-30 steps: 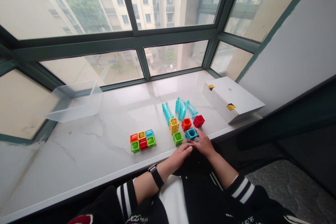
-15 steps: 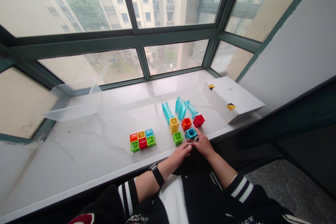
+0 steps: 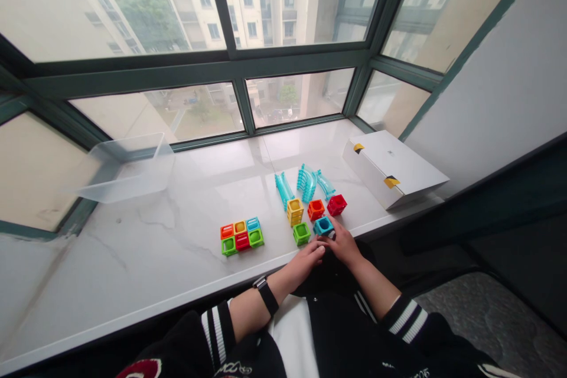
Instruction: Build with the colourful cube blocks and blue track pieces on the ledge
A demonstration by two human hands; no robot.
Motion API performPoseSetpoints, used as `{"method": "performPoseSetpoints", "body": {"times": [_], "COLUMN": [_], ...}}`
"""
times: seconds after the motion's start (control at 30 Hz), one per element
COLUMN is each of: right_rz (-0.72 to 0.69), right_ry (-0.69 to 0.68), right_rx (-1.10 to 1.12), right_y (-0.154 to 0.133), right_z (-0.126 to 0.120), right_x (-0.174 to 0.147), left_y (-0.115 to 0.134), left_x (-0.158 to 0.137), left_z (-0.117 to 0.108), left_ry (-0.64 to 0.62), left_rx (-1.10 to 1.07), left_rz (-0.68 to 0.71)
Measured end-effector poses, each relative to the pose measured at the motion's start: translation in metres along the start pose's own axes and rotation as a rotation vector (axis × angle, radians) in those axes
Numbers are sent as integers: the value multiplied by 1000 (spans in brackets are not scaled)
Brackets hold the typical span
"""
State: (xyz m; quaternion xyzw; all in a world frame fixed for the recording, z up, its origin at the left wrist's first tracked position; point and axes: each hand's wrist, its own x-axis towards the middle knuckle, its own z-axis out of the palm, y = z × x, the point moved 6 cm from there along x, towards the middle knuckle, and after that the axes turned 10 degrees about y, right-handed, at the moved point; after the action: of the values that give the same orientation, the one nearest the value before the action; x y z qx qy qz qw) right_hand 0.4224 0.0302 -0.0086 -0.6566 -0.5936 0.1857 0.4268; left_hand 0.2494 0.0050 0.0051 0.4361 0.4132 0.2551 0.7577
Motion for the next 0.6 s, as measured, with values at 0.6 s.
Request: {"method": "performPoseSetpoints", "body": {"times": [0.6], "right_rz": [-25], "right_ry": [42], "right_rx": [-40], "right_y": [6], "right_z": [0], "right_x": [-5], "left_y": [-6], "left_x": [3], "left_z": [-3], "left_ry": [-8], "left_rx": [7], "left_rz": [-11]}}
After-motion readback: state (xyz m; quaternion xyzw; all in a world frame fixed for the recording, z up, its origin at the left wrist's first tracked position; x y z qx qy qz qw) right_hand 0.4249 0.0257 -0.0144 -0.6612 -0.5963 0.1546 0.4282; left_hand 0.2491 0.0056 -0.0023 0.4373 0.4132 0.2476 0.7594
